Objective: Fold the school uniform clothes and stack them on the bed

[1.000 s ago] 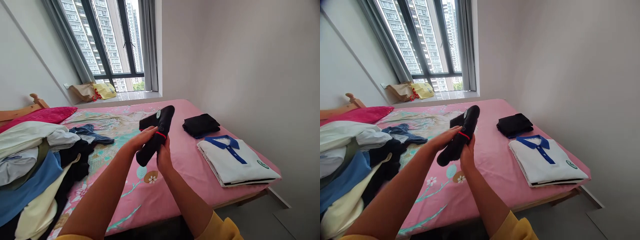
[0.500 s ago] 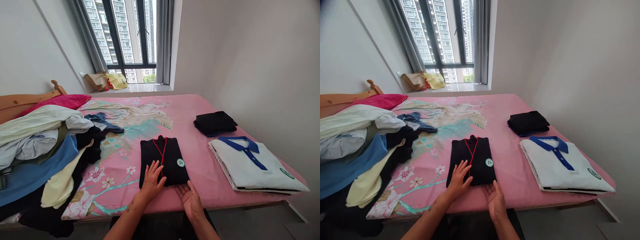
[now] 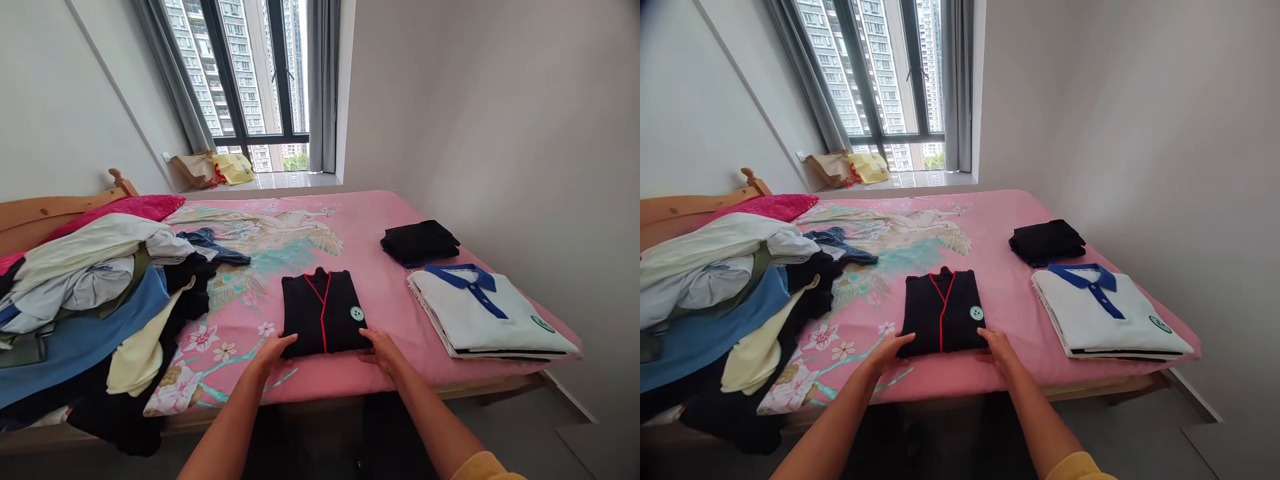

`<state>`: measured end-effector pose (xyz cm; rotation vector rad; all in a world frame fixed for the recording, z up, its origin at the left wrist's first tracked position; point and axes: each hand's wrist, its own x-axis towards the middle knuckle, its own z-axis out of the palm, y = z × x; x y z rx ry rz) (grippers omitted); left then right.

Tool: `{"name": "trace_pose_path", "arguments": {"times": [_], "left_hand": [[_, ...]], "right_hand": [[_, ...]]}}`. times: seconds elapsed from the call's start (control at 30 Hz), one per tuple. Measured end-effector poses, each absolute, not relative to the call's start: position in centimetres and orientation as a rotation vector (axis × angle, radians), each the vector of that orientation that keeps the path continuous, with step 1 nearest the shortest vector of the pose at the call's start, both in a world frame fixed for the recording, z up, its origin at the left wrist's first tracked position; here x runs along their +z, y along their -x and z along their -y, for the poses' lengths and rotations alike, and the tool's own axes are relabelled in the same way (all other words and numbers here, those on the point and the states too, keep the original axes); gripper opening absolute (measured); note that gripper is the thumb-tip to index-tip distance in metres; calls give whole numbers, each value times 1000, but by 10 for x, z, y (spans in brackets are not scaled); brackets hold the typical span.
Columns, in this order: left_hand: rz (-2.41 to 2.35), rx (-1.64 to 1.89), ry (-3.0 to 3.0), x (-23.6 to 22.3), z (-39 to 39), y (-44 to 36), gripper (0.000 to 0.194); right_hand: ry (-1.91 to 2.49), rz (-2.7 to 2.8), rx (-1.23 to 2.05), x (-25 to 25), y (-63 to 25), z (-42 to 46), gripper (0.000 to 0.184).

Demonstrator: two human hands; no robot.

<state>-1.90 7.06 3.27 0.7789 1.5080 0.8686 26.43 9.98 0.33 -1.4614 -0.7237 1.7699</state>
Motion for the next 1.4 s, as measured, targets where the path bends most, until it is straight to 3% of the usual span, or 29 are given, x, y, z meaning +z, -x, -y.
{"name": "trace_pose_path", "arguments": {"times": [0.23,0.33,0.43,0.6,0.8,1.2,1.4], "left_hand": [[-1561,853,-673,18,8,12,65],[-1487,835,-652,15,23,16,60],[-1372,836,-648,16,8,21,49],[-1426,1057,-576,23,-43,24,50],[-1286,1131,-672,30,-80,30,35],[-1394,1310,-422,9,-110,20,29],[-1355,1320,-412,10,-108,24,31]], "right_hand": [[1518,928,1863,-20,-296,-38,30],[1599,1100,1892,-18,-305,-31,36],[1594,1201,1855,-4,-303,-48,40],[1398,1021,1707,10,-282,-97,36],[1278,951,1716,1,-269,-139,31],[1242,838,1618,-21,-254,-172,24],[1182,884,1779,-12,-266,-170,39]]}}
